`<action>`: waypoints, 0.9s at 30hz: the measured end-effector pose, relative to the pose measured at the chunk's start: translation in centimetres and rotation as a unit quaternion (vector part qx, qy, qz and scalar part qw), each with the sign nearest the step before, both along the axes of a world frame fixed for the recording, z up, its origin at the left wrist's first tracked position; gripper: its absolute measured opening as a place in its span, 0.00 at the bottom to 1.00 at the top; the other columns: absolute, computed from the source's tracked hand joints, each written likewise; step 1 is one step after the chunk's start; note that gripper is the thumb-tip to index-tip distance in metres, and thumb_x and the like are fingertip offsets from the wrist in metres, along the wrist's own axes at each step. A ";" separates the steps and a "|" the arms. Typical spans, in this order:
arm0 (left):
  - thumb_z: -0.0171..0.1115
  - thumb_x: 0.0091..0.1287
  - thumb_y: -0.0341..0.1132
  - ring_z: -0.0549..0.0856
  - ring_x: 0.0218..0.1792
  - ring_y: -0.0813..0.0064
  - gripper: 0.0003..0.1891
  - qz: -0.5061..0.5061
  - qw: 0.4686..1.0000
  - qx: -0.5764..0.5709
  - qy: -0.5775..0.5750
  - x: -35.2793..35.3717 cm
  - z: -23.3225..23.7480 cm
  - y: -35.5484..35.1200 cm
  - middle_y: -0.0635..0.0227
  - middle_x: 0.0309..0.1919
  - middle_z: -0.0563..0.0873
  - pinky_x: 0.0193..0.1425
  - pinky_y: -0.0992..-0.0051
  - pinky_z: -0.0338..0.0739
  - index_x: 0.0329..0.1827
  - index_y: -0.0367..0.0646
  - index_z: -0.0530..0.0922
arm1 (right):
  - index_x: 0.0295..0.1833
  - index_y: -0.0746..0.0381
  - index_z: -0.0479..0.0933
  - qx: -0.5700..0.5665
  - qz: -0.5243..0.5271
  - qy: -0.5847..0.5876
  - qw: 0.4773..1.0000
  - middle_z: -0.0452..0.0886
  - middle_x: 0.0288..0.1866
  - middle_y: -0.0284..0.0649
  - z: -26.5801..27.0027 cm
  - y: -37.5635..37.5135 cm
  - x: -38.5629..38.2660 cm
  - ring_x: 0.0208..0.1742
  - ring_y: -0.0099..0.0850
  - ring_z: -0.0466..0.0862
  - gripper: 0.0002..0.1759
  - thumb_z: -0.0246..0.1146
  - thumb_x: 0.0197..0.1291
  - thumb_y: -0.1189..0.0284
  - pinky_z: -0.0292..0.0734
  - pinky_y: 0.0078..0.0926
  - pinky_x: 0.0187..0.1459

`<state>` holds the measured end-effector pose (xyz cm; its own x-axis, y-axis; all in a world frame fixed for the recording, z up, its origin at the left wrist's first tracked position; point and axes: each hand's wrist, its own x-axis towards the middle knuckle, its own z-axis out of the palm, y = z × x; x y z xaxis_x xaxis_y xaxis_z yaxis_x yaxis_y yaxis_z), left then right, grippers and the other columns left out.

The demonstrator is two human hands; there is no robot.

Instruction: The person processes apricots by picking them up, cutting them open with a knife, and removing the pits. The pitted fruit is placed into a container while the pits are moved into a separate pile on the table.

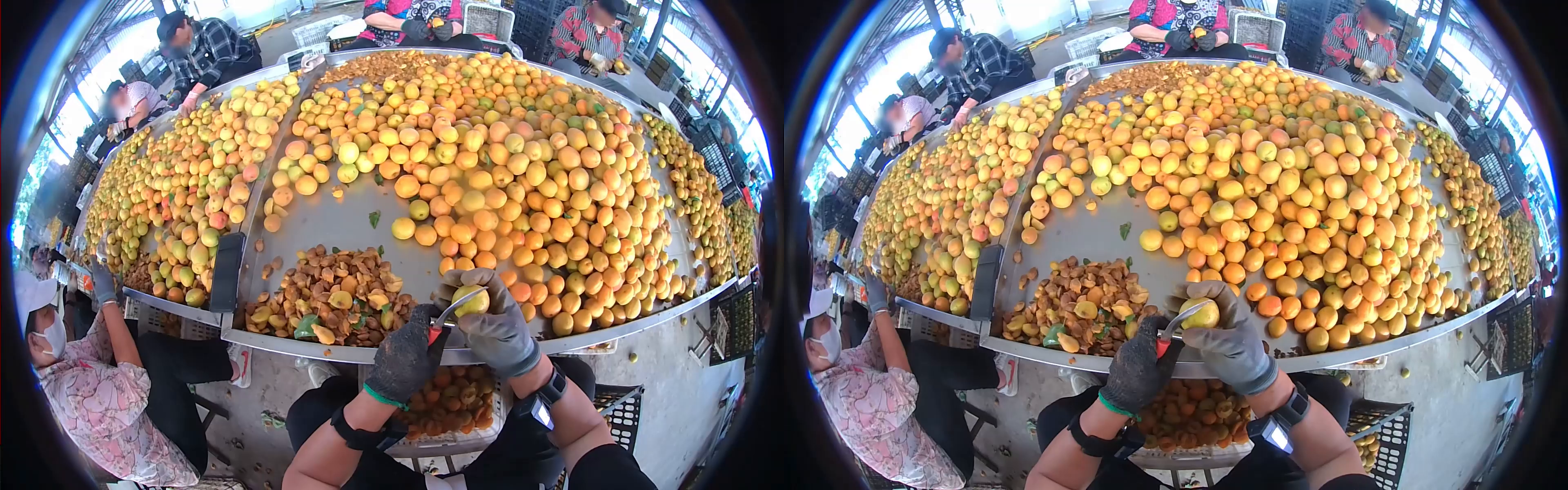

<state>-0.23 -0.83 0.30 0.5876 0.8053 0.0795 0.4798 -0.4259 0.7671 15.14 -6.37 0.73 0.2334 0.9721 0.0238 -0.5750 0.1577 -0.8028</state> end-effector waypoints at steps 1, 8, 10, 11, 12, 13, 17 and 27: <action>0.64 0.63 0.33 0.85 0.35 0.45 0.17 -0.010 1.000 0.008 -0.001 0.0 0.1 0.0 0.52 0.33 0.85 0.36 0.54 0.79 0.55 0.45 0.73 | 0.58 0.56 0.68 0.015 0.019 -0.003 1.000 0.74 0.57 0.35 -0.6 -0.1 0.4 0.63 0.34 0.76 0.25 0.69 0.57 0.76 0.68 0.40 0.67; 0.61 0.64 0.32 0.83 0.26 0.48 0.17 0.002 0.979 0.202 -0.013 -0.1 -1.3 -0.4 0.51 0.33 0.84 0.31 0.56 0.79 0.55 0.43 0.73 | 0.58 0.59 0.68 0.007 -0.014 0.056 0.998 0.76 0.53 0.36 0.5 -0.4 -0.5 0.65 0.40 0.75 0.28 0.64 0.52 0.89 0.71 0.37 0.65; 0.61 0.64 0.32 0.83 0.26 0.49 0.16 -0.001 0.980 0.200 -0.008 0.1 -1.3 -0.4 0.51 0.34 0.84 0.31 0.57 0.79 0.55 0.43 0.74 | 0.58 0.59 0.68 0.004 -0.018 0.064 0.998 0.76 0.53 0.36 0.3 -0.3 -0.5 0.65 0.41 0.75 0.27 0.64 0.53 0.89 0.72 0.38 0.65; 0.61 0.64 0.32 0.83 0.26 0.49 0.16 -0.004 0.980 0.198 -0.003 0.2 -1.3 -0.5 0.51 0.35 0.84 0.31 0.57 0.79 0.55 0.43 0.74 | 0.57 0.60 0.69 0.000 -0.023 0.072 0.997 0.76 0.54 0.36 0.1 -0.2 -0.4 0.65 0.41 0.75 0.26 0.64 0.53 0.89 0.72 0.38 0.65; 0.61 0.64 0.32 0.83 0.26 0.49 0.16 -0.004 0.980 0.198 -0.003 0.3 -1.3 -0.7 0.51 0.35 0.84 0.31 0.57 0.79 0.55 0.43 0.74 | 0.57 0.60 0.69 0.000 -0.022 0.071 0.997 0.76 0.54 0.36 -0.2 -0.1 -0.2 0.65 0.41 0.75 0.26 0.64 0.53 0.89 0.72 0.38 0.65; 0.61 0.65 0.33 0.83 0.27 0.49 0.16 -0.005 0.982 0.186 -0.019 0.4 -1.3 -0.9 0.51 0.35 0.84 0.31 0.56 0.79 0.55 0.43 0.74 | 0.57 0.60 0.69 -0.005 -0.012 0.068 0.998 0.76 0.54 0.37 -0.5 -0.1 0.1 0.65 0.41 0.76 0.25 0.64 0.54 0.88 0.73 0.39 0.64; 0.62 0.65 0.34 0.83 0.29 0.46 0.17 -0.052 0.997 -0.013 -0.059 0.4 0.9 -0.9 0.51 0.32 0.84 0.32 0.54 0.78 0.54 0.39 0.73 | 0.56 0.61 0.70 0.038 0.034 0.102 0.993 0.77 0.52 0.37 -0.4 0.0 0.1 0.64 0.42 0.77 0.23 0.65 0.55 0.86 0.74 0.40 0.63; 0.62 0.62 0.32 0.84 0.31 0.45 0.16 -0.034 0.998 0.047 0.018 -0.2 -0.4 -0.6 0.49 0.28 0.83 0.32 0.53 0.77 0.53 0.41 0.74 | 0.55 0.57 0.70 0.014 0.055 0.063 0.996 0.78 0.55 0.38 1.1 -0.5 -0.3 0.66 0.38 0.74 0.26 0.69 0.50 0.81 0.64 0.41 0.69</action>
<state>-0.40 -1.42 -0.07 0.6452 0.7530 0.1296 0.4740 -0.5275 0.7050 14.84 -6.84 1.86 0.1284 0.9913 0.0293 -0.6866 0.1102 -0.7187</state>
